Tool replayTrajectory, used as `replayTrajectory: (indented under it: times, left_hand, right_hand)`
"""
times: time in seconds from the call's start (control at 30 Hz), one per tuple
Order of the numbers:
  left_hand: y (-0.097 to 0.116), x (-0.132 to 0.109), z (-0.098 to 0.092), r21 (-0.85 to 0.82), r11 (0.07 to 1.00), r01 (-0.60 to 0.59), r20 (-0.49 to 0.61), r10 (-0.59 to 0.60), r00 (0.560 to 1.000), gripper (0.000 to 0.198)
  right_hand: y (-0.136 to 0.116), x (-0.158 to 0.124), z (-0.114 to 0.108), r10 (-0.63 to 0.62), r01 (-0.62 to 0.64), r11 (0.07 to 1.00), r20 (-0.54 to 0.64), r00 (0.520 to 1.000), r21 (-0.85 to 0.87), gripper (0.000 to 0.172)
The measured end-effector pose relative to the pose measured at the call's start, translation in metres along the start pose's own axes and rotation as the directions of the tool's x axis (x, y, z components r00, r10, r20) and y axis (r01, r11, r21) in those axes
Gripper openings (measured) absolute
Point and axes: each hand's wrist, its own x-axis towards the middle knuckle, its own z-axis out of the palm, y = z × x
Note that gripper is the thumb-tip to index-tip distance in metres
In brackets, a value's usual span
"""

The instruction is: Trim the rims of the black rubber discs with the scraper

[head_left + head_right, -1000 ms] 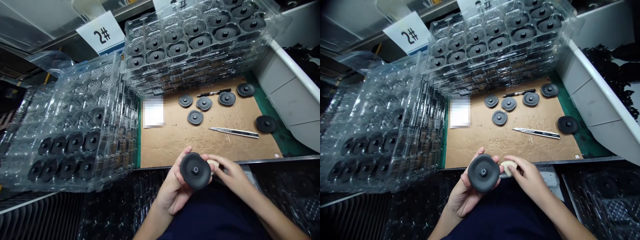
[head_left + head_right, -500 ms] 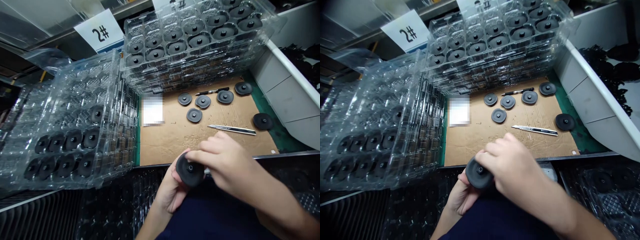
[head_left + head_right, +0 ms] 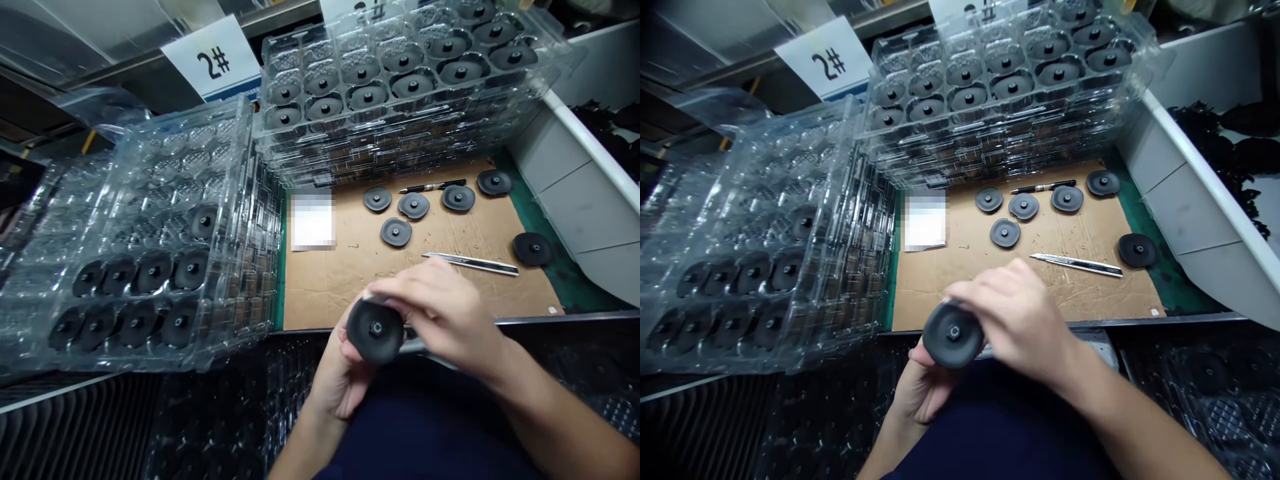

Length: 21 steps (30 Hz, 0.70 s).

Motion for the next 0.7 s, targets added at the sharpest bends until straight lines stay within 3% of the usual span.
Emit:
replayTrajectory:
  times: [0.07,0.13,0.23,0.3,0.4,0.5,0.53,0.6,0.63,0.7]
  left_hand:
    - [0.002,-0.005,-0.006,-0.081,0.997,0.017,0.070,-0.012,0.998,0.072]
    - [0.004,-0.008,-0.012,-0.142,0.990,0.024,0.116,-0.008,0.993,0.069]
    - [0.005,-0.010,-0.016,-0.164,0.986,0.039,0.153,-0.014,0.988,0.064]
    - [0.005,-0.009,-0.016,-0.167,0.985,0.052,0.170,-0.023,0.985,0.062]
    - [0.004,-0.008,-0.012,-0.144,0.988,0.060,0.184,-0.033,0.982,0.062]
    - [0.000,-0.010,-0.009,-0.081,0.996,0.039,0.162,-0.026,0.986,0.068]
    - [-0.001,-0.011,-0.009,-0.051,0.998,0.025,0.147,-0.017,0.989,0.072]
    - [-0.001,-0.013,-0.012,0.015,1.000,-0.011,0.102,0.010,0.995,0.079]
    - [-0.001,-0.013,-0.014,0.046,0.998,-0.030,0.075,0.027,0.997,0.079]
    - [0.000,-0.014,-0.020,0.081,0.994,-0.073,0.031,0.071,0.997,0.076]
  right_hand:
    - [0.015,-0.015,0.000,0.237,-0.237,0.971,0.005,0.972,0.038,0.022]
    - [0.028,-0.037,0.003,0.429,-0.430,0.897,0.031,0.903,0.103,0.021]
    - [0.041,-0.069,0.010,0.587,-0.602,0.788,0.139,0.798,0.126,0.023]
    - [0.041,-0.079,0.011,0.623,-0.640,0.763,0.157,0.766,0.094,0.024]
    - [0.025,-0.070,0.000,0.599,-0.599,0.800,0.011,0.800,0.041,0.021]
    - [-0.005,-0.041,-0.007,0.353,-0.358,0.934,-0.160,0.922,-0.006,0.028]
    - [-0.015,-0.031,-0.006,0.216,-0.223,0.975,-0.170,0.961,-0.019,0.030]
    - [-0.029,-0.016,0.000,-0.005,-0.001,0.999,-0.142,0.990,-0.044,0.030]
    - [-0.032,-0.011,0.004,-0.038,0.032,0.998,-0.105,0.994,-0.059,0.028]
    - [-0.034,-0.005,0.010,0.035,-0.035,0.996,0.000,0.999,-0.087,0.023]
